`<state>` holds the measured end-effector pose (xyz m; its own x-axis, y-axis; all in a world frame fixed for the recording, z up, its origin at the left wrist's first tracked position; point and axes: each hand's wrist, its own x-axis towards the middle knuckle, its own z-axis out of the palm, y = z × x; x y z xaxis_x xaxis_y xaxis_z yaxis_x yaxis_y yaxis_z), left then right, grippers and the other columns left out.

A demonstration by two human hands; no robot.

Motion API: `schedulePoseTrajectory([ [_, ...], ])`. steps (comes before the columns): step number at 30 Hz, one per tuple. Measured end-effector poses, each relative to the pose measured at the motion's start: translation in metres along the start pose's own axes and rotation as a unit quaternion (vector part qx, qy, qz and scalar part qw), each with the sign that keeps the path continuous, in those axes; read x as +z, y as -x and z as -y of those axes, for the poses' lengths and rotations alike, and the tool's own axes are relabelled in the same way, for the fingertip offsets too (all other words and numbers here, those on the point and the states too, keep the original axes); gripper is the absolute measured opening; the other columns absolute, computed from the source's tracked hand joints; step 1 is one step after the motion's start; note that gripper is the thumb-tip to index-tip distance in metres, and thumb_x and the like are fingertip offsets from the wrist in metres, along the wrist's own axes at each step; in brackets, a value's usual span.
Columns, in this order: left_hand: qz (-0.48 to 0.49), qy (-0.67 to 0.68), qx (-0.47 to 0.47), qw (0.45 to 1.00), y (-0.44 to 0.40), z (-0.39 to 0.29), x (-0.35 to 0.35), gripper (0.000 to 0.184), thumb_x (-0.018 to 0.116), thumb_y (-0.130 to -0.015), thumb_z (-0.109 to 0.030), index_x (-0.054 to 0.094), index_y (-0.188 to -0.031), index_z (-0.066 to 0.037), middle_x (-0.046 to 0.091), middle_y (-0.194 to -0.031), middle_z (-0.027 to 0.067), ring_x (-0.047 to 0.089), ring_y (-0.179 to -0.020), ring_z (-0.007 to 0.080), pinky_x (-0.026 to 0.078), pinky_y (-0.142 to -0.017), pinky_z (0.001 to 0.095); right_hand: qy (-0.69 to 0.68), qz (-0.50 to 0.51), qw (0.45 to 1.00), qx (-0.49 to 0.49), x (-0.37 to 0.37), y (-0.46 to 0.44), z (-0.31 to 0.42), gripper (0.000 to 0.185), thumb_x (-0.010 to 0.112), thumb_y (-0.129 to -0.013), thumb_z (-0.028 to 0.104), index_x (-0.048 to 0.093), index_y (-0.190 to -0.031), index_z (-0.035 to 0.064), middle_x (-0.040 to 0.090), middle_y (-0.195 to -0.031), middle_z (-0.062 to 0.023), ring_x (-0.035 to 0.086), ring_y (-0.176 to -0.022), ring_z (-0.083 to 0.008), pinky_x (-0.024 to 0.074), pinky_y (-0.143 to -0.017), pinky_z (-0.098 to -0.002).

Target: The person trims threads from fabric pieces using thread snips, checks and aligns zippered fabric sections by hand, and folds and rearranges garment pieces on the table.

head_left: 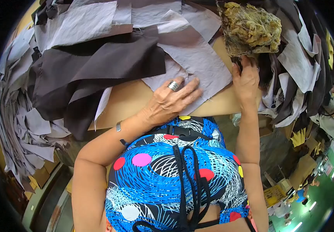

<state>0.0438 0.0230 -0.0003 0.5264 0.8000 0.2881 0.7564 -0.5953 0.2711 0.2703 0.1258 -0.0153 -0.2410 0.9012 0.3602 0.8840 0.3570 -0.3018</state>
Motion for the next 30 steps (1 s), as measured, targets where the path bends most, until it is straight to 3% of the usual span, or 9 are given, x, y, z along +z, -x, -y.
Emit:
schedulePoseTrajectory([
  [4, -0.034, 0.085, -0.042, 0.995, 0.006, 0.01, 0.0, 0.031, 0.06, -0.065, -0.009, 0.063, -0.095, -0.014, 0.059, -0.112, 0.0035, 0.056, -0.103, 0.0213, 0.045, -0.088, 0.0339, -0.018, 0.116, 0.993, 0.019, -0.016, 0.001, 0.008, 0.021, 0.06, -0.077, 0.008, 0.058, -0.097, 0.0026, 0.059, -0.097, -0.0179, 0.056, -0.09, -0.038, 0.0453, -0.077, -0.0437],
  [7, -0.07, -0.022, -0.053, 0.996, 0.01, 0.02, -0.01, 0.033, 0.06, -0.064, -0.008, 0.063, -0.096, -0.014, 0.058, -0.113, 0.0021, 0.055, -0.105, 0.0203, 0.041, -0.094, 0.0383, -0.028, 0.115, 0.992, -0.053, -0.048, 0.005, 0.036, 0.017, 0.059, -0.08, 0.007, 0.057, -0.096, 0.0021, 0.059, -0.098, -0.0188, 0.058, -0.087, -0.0376, 0.0471, -0.073, -0.0441],
  [10, -0.043, -0.035, -0.082, 0.995, 0.01, 0.021, -0.013, 0.035, 0.061, -0.064, -0.007, 0.062, -0.098, -0.015, 0.058, -0.111, 0.0007, 0.053, -0.107, 0.0185, 0.037, -0.097, 0.0407, -0.227, 0.075, 0.969, -0.055, -0.046, 0.008, 0.063, 0.013, 0.058, -0.082, 0.008, 0.056, -0.094, 0.0037, 0.06, -0.095, -0.0181, 0.06, -0.079, -0.0365, 0.048, -0.066, -0.043],
  [13, -0.046, -0.012, -0.051, 0.998, 0.008, 0.03, -0.01, 0.035, 0.063, -0.065, -0.006, 0.062, -0.099, -0.014, 0.06, -0.108, 0.002, 0.055, -0.104, 0.0193, 0.037, -0.097, 0.0401, -0.195, 0.113, 0.972, -0.068, -0.023, 0.0, 0.071, 0.013, 0.057, -0.085, 0.008, 0.056, -0.098, 0.0061, 0.061, -0.087, -0.0162, 0.06, -0.068, -0.035, 0.0477, -0.06, -0.0413],
  [16, -0.109, -0.024, -0.043, 0.993, -0.008, 0.039, -0.029, 0.033, 0.063, -0.07, -0.004, 0.062, -0.102, -0.012, 0.062, -0.102, 0.0039, 0.058, -0.098, 0.0211, 0.037, -0.097, 0.0402, -0.291, 0.117, 0.949, 0.031, -0.002, 0.005, 0.059, 0.016, 0.058, -0.087, 0.011, 0.058, -0.102, 0.0049, 0.063, -0.08, -0.0154, 0.061, -0.066, -0.0345, 0.0479, -0.06, -0.0383],
  [22, -0.04, -0.094, -0.221, 0.97, -0.045, 0.088, -0.035, 0.039, 0.048, -0.092, -0.036, 0.048, -0.124, -0.013, 0.064, -0.11, 0.0075, 0.048, -0.121, 0.0263, 0.027, -0.103, 0.0496, -0.356, 0.155, 0.917, 0.094, -0.005, 0.003, 0.058, 0.02, 0.059, -0.088, 0.013, 0.059, -0.105, 0.0026, 0.064, -0.082, -0.0178, 0.062, -0.069, -0.0323, 0.0479, -0.062, -0.0342],
  [25, -0.057, -0.13, -0.232, 0.962, -0.036, 0.115, -0.031, 0.035, 0.046, -0.093, -0.034, 0.051, -0.121, -0.013, 0.06, -0.117, 0.0051, 0.051, -0.114, 0.0258, 0.032, -0.1, 0.0466, -0.35, 0.161, 0.918, 0.091, -0.007, 0.004, 0.056, 0.021, 0.059, -0.088, 0.013, 0.059, -0.106, 0.0013, 0.064, -0.085, -0.0186, 0.063, -0.073, -0.0324, 0.0483, -0.064, -0.0336],
  [26, -0.115, -0.134, -0.196, 0.965, -0.031, 0.13, -0.022, 0.03, 0.049, -0.09, -0.034, 0.055, -0.11, -0.013, 0.058, -0.108, 0.0007, 0.056, -0.105, 0.0241, 0.036, -0.095, 0.0473, -0.348, 0.166, 0.918, 0.094, -0.007, 0.004, 0.056, 0.022, 0.059, -0.088, 0.014, 0.059, -0.106, 0.0008, 0.064, -0.086, -0.0189, 0.063, -0.074, -0.0326, 0.0485, -0.066, -0.0335],
  [30, -0.115, -0.147, -0.259, 0.948, -0.043, 0.134, -0.026, 0.027, 0.056, -0.086, -0.028, 0.058, -0.105, -0.009, 0.058, -0.106, 0.0082, 0.059, -0.093, 0.0282, 0.046, -0.08, 0.0441, -0.335, 0.158, 0.925, 0.079, -0.005, 0.005, 0.058, 0.024, 0.058, -0.089, 0.017, 0.059, -0.105, -0.0006, 0.064, -0.091, -0.0197, 0.063, -0.081, -0.0335, 0.0487, -0.071, -0.0352],
])
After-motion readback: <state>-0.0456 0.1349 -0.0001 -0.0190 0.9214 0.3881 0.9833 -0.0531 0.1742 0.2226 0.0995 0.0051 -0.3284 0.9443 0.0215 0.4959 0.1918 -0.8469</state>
